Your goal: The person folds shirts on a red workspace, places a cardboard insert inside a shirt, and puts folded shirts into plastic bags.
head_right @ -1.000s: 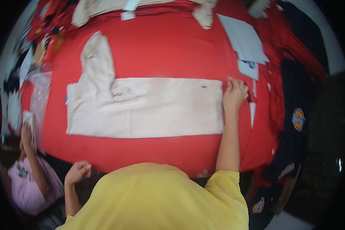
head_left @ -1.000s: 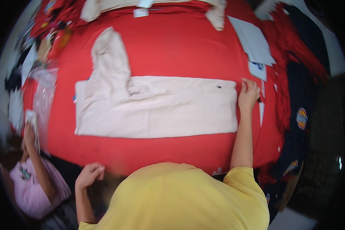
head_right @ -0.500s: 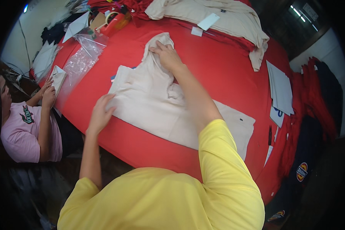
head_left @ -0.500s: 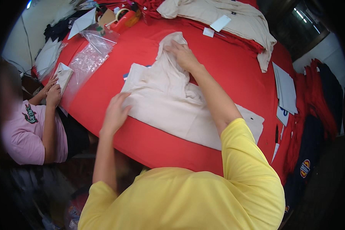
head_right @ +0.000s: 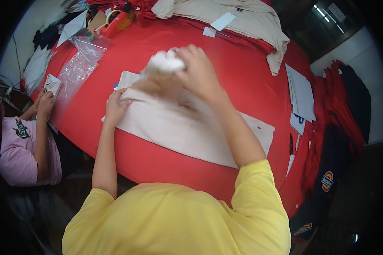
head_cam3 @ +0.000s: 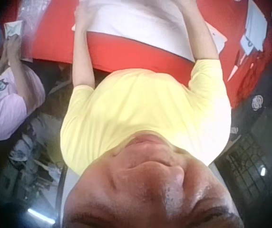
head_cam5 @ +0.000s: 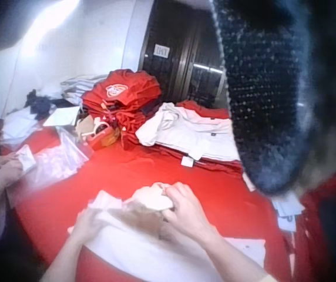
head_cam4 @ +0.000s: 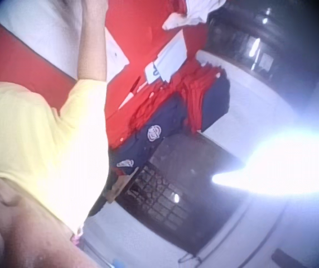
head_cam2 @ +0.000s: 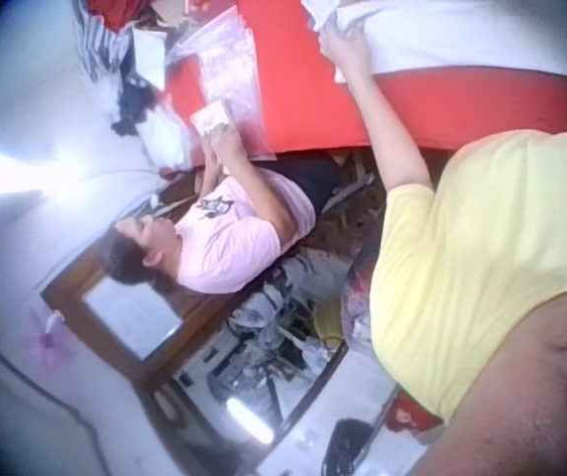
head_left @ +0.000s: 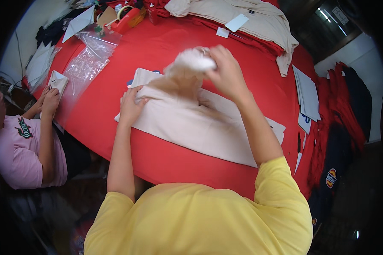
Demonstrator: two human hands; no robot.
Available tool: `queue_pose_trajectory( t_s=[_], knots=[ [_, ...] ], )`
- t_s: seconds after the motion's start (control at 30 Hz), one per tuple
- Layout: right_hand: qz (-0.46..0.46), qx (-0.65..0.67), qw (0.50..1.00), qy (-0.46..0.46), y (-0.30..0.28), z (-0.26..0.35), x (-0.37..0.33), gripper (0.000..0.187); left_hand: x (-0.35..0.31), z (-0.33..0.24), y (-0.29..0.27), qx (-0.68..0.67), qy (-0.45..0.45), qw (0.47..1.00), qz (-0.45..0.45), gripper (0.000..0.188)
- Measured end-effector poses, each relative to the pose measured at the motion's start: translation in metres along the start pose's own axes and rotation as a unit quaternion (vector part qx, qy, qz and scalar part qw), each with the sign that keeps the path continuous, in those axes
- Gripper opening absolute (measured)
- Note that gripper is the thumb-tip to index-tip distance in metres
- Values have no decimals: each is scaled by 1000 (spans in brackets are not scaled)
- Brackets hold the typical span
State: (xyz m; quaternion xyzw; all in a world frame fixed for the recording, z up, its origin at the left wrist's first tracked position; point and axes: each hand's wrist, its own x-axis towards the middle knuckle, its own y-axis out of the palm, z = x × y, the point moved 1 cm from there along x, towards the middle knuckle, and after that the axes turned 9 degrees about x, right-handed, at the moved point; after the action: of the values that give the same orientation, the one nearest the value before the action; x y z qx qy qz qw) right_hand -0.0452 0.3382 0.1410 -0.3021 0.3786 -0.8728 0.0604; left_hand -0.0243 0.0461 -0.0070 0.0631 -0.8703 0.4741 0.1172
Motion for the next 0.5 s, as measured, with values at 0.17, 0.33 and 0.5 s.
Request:
queue_pose_trajectory(
  t_s=[0.17,0.33,0.5],
  knots=[
    [26,20,999,-10,0,15,-167,43,10,-1,11,-12,42,999,-7,39],
    [-51,-56,993,87,10,3,-251,45,13,14,9,-15,60,997,34,42],
    [-234,134,906,326,31,15,-246,44,28,-17,-38,-96,59,978,177,48]
  ],
)
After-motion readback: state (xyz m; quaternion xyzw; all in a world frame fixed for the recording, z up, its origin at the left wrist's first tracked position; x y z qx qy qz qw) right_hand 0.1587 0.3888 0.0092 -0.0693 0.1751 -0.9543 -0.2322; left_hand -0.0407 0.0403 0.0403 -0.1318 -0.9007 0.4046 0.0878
